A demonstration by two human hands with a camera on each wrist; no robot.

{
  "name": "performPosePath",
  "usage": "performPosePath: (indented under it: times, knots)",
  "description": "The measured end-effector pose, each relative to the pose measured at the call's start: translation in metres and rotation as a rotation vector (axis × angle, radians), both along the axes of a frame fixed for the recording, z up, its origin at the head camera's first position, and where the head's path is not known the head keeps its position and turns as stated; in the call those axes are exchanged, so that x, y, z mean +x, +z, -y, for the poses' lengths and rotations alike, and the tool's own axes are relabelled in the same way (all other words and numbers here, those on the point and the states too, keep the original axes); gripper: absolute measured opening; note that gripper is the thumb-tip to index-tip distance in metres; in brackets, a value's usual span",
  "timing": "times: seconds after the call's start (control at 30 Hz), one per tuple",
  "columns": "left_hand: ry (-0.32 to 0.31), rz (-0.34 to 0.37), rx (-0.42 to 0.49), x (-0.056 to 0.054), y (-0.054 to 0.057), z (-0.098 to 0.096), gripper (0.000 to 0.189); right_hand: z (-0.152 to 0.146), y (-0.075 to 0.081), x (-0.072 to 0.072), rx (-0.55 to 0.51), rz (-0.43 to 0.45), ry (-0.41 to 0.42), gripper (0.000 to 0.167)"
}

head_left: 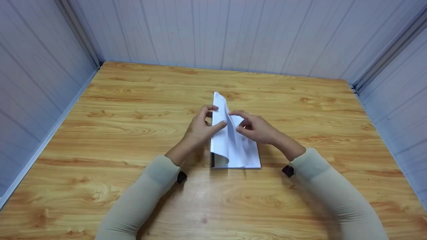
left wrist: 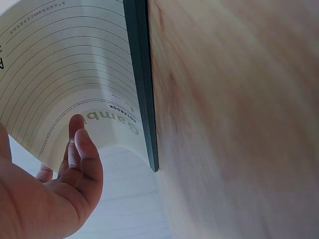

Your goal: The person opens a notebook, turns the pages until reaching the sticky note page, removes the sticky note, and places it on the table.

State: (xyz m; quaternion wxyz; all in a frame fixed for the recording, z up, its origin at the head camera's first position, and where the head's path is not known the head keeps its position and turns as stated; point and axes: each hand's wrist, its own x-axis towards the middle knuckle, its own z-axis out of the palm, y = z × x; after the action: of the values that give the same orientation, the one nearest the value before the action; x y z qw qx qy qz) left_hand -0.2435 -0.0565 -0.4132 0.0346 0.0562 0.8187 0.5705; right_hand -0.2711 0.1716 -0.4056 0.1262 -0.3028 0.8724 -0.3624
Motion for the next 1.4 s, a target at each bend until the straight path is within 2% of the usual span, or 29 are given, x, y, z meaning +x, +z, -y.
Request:
performPosePath:
  times: [0.17,0.37,0.53,0.67,0.93,1.2,1.4]
  knots:
    - [-0.003,0.007,-0.002,0.001,-0.001,0.001,0.055,0.004,0.001,0.004,0.062,-0.018,0.029,0.058]
    - [-0.007,0.003,-0.018,0.001,-0.001,0.001,0.058,0.009,0.002,0.007,0.074,-0.032,0.045,0.064]
    - [-0.011,-0.002,-0.030,0.001,-0.002,0.002,0.059,0.012,0.004,0.009,0.058,-0.030,0.050,0.062]
    - [-0.041,-0.008,-0.002,0.001,-0.001,0.003,0.056,0.013,0.004,0.009,0.041,-0.039,0.052,0.060]
    - [-0.043,-0.035,-0.006,0.001,-0.002,0.002,0.051,0.005,0.003,0.002,0.071,-0.074,-0.018,0.051]
    - [-0.030,-0.041,0.032,0.001,-0.001,0.003,0.058,-0.009,0.001,-0.013,0.194,-0.154,-0.135,0.043]
    - [-0.027,-0.042,-0.002,0.002,0.000,0.002,0.052,-0.017,-0.001,-0.019,0.423,-0.160,-0.167,0.050]
